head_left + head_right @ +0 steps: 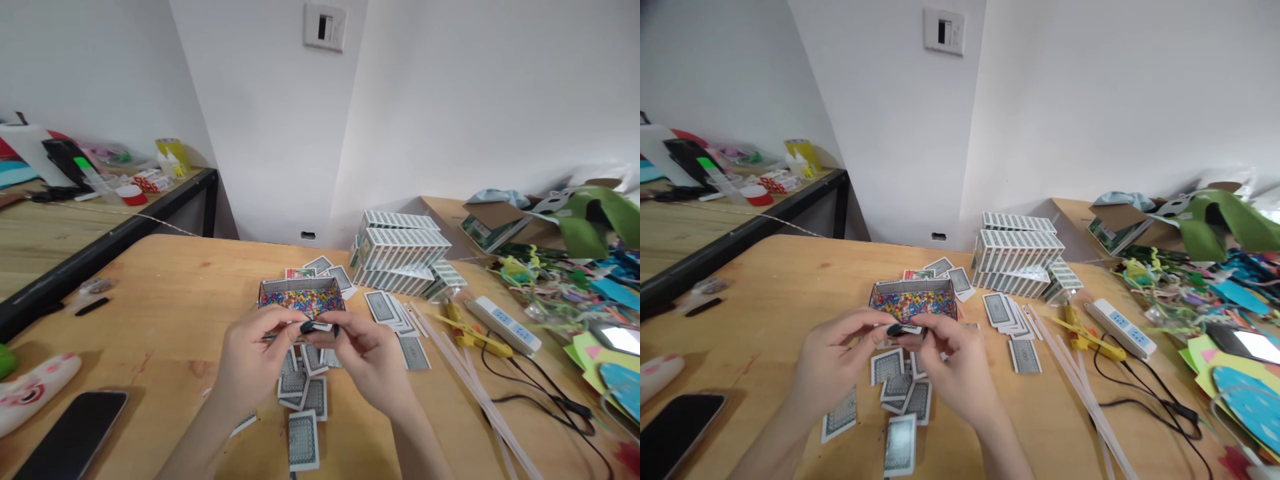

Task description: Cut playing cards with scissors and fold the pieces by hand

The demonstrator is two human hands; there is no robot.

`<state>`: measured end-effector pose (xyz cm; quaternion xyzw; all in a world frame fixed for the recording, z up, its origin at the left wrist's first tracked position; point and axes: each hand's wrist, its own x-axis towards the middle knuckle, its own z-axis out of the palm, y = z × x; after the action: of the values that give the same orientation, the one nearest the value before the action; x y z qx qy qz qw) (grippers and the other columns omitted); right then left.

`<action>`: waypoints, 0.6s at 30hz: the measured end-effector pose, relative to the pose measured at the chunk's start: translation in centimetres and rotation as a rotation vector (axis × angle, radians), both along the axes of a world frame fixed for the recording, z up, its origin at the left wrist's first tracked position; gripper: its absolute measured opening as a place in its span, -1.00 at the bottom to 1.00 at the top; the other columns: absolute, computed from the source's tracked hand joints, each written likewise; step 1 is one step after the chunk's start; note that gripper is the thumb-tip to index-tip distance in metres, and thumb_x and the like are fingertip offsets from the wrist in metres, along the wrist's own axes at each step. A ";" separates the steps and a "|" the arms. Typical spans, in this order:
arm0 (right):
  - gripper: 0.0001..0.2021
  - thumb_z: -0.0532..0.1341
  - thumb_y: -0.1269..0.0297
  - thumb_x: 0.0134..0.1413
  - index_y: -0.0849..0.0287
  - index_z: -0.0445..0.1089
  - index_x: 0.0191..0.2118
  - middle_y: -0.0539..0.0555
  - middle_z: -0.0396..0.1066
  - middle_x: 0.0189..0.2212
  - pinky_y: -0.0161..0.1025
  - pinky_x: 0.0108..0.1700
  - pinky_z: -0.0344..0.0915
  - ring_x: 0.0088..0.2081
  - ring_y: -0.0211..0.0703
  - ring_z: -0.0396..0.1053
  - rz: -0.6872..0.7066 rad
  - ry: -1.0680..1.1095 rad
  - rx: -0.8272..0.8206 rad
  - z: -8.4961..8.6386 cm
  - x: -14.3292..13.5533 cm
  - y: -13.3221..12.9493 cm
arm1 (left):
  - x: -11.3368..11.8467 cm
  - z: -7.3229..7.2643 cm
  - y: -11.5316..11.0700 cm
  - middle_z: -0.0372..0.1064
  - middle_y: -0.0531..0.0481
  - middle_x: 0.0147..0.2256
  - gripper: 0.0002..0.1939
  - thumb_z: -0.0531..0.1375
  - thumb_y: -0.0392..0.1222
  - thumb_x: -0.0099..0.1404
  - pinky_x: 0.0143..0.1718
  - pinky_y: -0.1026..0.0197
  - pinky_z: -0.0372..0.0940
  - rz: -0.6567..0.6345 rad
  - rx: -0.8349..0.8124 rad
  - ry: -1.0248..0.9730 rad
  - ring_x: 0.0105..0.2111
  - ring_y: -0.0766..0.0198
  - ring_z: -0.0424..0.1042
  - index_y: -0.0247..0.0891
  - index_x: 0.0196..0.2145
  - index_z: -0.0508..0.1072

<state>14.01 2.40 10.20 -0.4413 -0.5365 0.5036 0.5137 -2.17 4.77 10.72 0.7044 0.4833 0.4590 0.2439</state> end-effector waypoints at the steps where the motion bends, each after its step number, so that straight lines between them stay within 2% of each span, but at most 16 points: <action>1: -0.79 0.09 0.44 0.02 0.16 0.36 -0.20 0.09 0.51 -0.35 -0.12 -0.23 0.42 -0.32 -0.08 0.50 0.005 0.002 0.014 0.1 0.0 0.0 | 0.0 0.1 0.0 0.47 0.01 -0.44 -0.86 0.12 -0.27 0.14 -0.39 0.29 0.34 0.004 0.023 0.011 -0.44 0.28 0.44 -0.20 -0.43 0.49; 5: -0.87 0.14 0.38 0.03 0.15 0.36 -0.26 0.09 0.50 -0.36 -0.17 -0.25 0.42 -0.33 -0.10 0.49 -0.057 -0.060 0.061 0.1 0.0 0.0 | 0.3 0.3 0.0 0.46 0.02 -0.44 -0.89 0.14 -0.29 0.13 -0.38 0.31 0.32 -0.009 0.098 0.067 -0.43 0.30 0.43 -0.20 -0.43 0.48; 9: -0.91 0.12 0.33 0.08 0.13 0.37 -0.33 0.05 0.49 -0.44 -0.24 -0.34 0.43 -0.41 -0.14 0.49 -0.128 -0.219 0.152 0.0 0.1 -0.1 | 0.6 0.3 -0.2 0.44 0.02 -0.44 -0.91 0.15 -0.28 0.12 -0.40 0.33 0.32 -0.030 0.163 0.105 -0.44 0.31 0.43 -0.20 -0.41 0.47; 14: -0.88 0.08 0.41 0.10 0.13 0.36 -0.33 0.03 0.49 -0.45 -0.30 -0.38 0.38 -0.42 -0.18 0.48 -0.194 -0.412 0.352 0.0 0.3 -0.1 | 1.1 0.7 -0.6 0.42 0.01 -0.42 -0.90 0.14 -0.33 0.12 -0.37 0.32 0.35 -0.063 0.233 0.065 -0.44 0.33 0.43 -0.24 -0.39 0.45; 18: -0.86 0.06 0.43 0.11 0.13 0.34 -0.33 0.04 0.49 -0.44 -0.32 -0.40 0.36 -0.44 -0.21 0.46 -0.198 -0.424 0.377 -0.1 0.4 -0.1 | 1.2 0.8 -0.7 0.43 0.02 -0.44 -0.88 0.15 -0.38 0.10 -0.41 0.35 0.36 -0.106 0.253 0.017 -0.46 0.35 0.43 -0.25 -0.41 0.46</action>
<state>14.38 2.25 10.10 -0.4838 -0.6702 0.2390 0.5095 -0.98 4.11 11.56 0.7580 0.3856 0.4968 0.1728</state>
